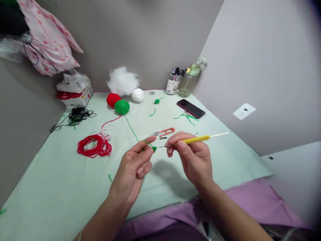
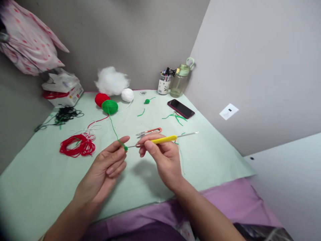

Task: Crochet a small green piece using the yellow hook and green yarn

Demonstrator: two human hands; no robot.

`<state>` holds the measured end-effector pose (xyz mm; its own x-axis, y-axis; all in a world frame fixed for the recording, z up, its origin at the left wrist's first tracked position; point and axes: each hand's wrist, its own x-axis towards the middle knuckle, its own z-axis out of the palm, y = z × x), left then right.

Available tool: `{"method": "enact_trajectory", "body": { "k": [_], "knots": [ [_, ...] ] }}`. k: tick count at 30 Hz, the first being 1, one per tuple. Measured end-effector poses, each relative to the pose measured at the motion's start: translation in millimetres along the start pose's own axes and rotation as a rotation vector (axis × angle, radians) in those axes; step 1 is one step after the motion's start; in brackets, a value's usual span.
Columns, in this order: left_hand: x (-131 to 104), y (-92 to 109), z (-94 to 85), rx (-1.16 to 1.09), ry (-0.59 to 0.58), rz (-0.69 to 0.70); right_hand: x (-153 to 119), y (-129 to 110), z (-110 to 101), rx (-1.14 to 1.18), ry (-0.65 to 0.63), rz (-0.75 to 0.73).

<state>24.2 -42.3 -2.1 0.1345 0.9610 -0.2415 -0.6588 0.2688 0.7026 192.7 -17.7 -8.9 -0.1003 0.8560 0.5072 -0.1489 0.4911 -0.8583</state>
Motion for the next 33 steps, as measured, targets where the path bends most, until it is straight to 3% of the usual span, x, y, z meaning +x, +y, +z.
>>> {"method": "enact_trajectory", "body": {
  "k": [10, 12, 15, 19, 23, 25, 33],
  "knots": [
    [-2.8, 0.7, 1.6, 0.202, 0.028, 0.08, 3.8, 0.8, -4.4, -0.007, -0.102, 0.073],
    [-2.2, 1.7, 0.6, 0.249, 0.057, 0.133, 1.9, -2.1, -5.6, -0.16, -0.111, -0.047],
    [-0.7, 0.7, -0.4, 0.275, 0.103, 0.194, -2.9, -4.2, -3.9, -0.518, -0.19, -0.364],
    [0.4, -1.0, -1.9, 0.198, 0.067, 0.117, -7.3, -1.0, 0.9, -0.871, -0.281, -0.656],
    [-0.3, -1.2, -1.9, 0.164, -0.001, 0.011, -7.1, 0.8, 3.1, -0.757, -0.205, -0.515],
    [-0.9, -1.0, -0.7, 0.181, 0.012, 0.039, -6.1, -0.6, 2.8, -0.635, -0.184, -0.414],
    [0.6, 3.6, -2.2, 0.203, 0.074, 0.144, -3.5, -3.4, 0.0, -0.348, -0.089, -0.264]
  ]
}}
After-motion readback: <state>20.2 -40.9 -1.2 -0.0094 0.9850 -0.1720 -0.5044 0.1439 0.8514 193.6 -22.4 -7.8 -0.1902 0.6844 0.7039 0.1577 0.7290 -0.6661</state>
